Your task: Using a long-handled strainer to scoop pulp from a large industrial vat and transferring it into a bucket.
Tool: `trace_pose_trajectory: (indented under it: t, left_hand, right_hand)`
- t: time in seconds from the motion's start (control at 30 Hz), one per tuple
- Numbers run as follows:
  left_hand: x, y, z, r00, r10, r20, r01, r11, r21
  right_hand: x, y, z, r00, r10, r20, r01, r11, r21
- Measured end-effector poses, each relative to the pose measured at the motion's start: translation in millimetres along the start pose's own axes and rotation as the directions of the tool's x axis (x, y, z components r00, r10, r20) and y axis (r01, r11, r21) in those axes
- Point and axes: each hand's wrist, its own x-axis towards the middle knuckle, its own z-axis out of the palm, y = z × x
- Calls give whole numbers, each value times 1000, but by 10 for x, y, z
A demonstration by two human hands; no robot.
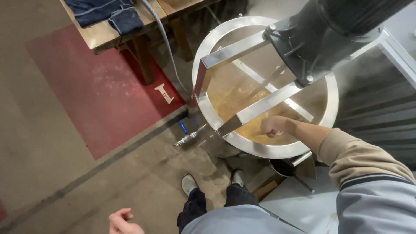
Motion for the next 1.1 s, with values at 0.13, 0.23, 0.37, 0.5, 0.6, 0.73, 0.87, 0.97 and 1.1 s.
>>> trace_pose_trajectory:
  t: [0.13, 0.23, 0.37, 0.5, 0.6, 0.73, 0.87, 0.97, 1.1]
  left_hand:
    - [63, -48, 50, 996, 46, 78, -46, 999, 3]
    - [-10, 204, 92, 994, 45, 98, -39, 998, -57]
    - [4, 46, 281, 979, 142, 143, -108, 969, -223]
    - [13, 5, 421, 951, 256, 173, -192, 928, -318]
    - [-22, 103, 474, 926, 316, 204, -237, 911, -337]
    - [-122, 264, 544, 908, 335, 250, -235, 904, -357]
    - [-253, 328, 590, 869, 388, 308, -264, 889, -374]
    - [-377, 400, 663, 846, 391, 362, -255, 893, -370]
    - [-508, 502, 732, 810, 402, 428, -231, 888, -398]
  right_hand:
    - [-404, -307, -41, 999, -6, -40, 11, 992, 129]
    - [-371, -319, -22, 998, -19, -55, 31, 970, 241]
    - [-464, -165, -48, 998, -31, -54, 49, 922, 385]
    - [-645, 5, -70, 993, -54, -104, 97, 880, 465]
    - [-490, 252, -14, 990, -52, -128, 117, 808, 578]
    - [-915, 344, 35, 983, 25, -182, 92, 790, 606]
    - [-1420, 645, 127, 950, -133, -282, 221, 926, 306]
    - [-1782, 719, 190, 951, 59, -303, 20, 967, 252]
    - [-1959, 906, 297, 927, 177, -331, -198, 980, -31]
